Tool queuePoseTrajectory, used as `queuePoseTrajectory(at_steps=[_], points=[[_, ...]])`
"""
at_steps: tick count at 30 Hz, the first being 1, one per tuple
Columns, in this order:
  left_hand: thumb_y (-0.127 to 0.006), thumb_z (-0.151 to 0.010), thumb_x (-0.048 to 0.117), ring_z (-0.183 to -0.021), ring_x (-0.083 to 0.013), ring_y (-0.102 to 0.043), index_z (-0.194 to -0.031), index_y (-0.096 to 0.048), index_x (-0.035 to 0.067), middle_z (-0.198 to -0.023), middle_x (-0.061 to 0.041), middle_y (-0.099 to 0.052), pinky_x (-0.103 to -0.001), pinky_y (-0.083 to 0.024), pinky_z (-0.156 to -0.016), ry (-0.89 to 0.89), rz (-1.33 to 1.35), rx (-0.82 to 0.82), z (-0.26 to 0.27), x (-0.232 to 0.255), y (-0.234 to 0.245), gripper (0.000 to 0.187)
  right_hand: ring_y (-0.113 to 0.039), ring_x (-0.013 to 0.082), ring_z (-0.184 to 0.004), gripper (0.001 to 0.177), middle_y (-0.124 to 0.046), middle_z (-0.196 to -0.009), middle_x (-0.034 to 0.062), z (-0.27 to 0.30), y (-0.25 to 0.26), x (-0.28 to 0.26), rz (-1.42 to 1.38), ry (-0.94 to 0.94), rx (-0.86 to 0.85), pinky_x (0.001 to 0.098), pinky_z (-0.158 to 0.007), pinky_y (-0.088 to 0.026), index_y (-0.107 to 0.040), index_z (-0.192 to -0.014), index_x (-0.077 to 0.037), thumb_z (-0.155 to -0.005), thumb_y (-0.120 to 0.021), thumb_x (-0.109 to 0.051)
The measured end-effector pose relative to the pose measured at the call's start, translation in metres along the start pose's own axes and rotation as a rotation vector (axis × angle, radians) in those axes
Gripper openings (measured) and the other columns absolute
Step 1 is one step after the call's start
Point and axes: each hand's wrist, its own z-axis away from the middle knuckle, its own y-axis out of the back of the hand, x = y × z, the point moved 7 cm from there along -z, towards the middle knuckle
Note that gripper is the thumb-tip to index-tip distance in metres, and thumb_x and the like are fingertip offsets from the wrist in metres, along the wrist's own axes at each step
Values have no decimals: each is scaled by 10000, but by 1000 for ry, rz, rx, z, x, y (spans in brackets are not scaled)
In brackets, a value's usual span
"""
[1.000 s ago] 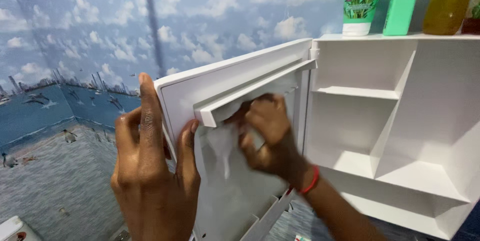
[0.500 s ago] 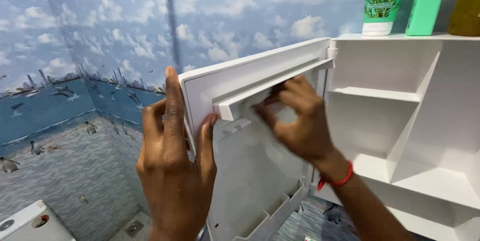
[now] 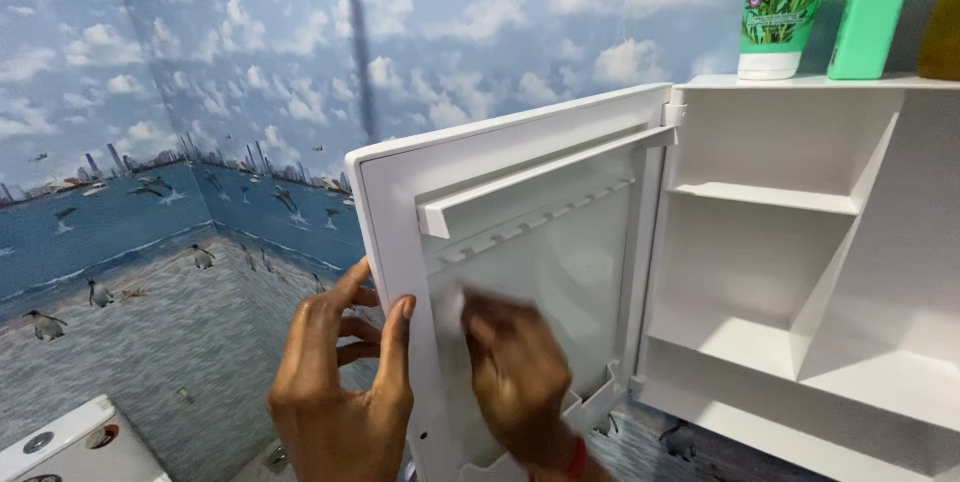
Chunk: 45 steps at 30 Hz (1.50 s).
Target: The person cleans the inside of a white wall-mounted bathroom cabinet. They wipe the door and shelves with a cloth, remove bottles of shampoo and lotion, wipe the shelves, and then place the bottles back. The person repeatedly rinses the cloth at the sink and wrings it out during the process.
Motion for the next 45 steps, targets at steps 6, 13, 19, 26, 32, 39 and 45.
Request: queuePoseTrajectory(at_steps=[6, 13, 19, 26, 32, 39, 45], points=[[-847, -743, 92, -801, -153, -745, -1274, -669, 102, -999, -96, -716, -300, -589, -615, -32, -11, 32, 2, -2, -4, 560, -737, 177, -915, 253, -736, -1026, 79, -24, 1, 63, -129, -40, 59, 293, -784, -636, -691, -1080, 0, -1017, -467, -99], [-849, -776, 68, -828, -166, -734, -1312, -663, 84, -1045, -126, -701, -296, -605, -642, -68, -30, 76, 3, -6, -8, 568, -695, 302, -1026, 217, -655, -1161, 208, -38, 73, 156, 510, -75, 174, 371, -858, -603, -677, -1113, 30, -1123, -552, -148], [-850, -793, 42, -830, -142, -718, -1328, -673, 83, -1080, -129, -684, -285, -592, -666, -75, 33, 89, 10, -11, -7, 565, -731, 257, -979, 194, -686, -1093, 162, 44, 19, 108, 146, -303, -12, 318, -805, -630, -609, -1168, 16, -1022, -619, -111], [-850, -825, 27, -818, -118, -686, -1346, -665, 71, -1110, -119, -667, -260, -604, -695, -128, 103, 111, 9, -14, -7, 555, -722, 266, -819, 248, -729, -1023, 142, 85, 46, 140, 460, -41, -369, 363, -645, -580, -677, -1152, -29, -908, -703, -61], [-852, -815, 25, -845, -117, -696, -1321, -660, 50, -1121, -132, -658, -262, -592, -707, -110, 83, 111, 18, -10, -7, 542, -678, 296, -791, 105, -654, -956, 148, 79, 59, 151, 513, -247, -65, 361, -675, -586, -643, -1059, -10, -977, -635, -75], [-838, -848, -3, -828, -114, -680, -1355, -659, 35, -1136, -131, -666, -244, -617, -688, -146, 79, 120, 17, -14, -10, 539, -654, 238, -553, 184, -700, -894, 160, 104, 53, 139, 579, -32, -506, 356, -417, -523, -717, -1078, 21, -927, -703, -84], [-843, -854, 6, -830, -100, -682, -1340, -650, 39, -1145, -130, -655, -233, -616, -675, -153, 111, 129, 21, -13, -9, 524, -709, 267, -961, 166, -624, -1112, 210, 14, 71, 153, 387, -246, 11, 274, -742, -646, -694, -1148, 42, -994, -637, 16]])
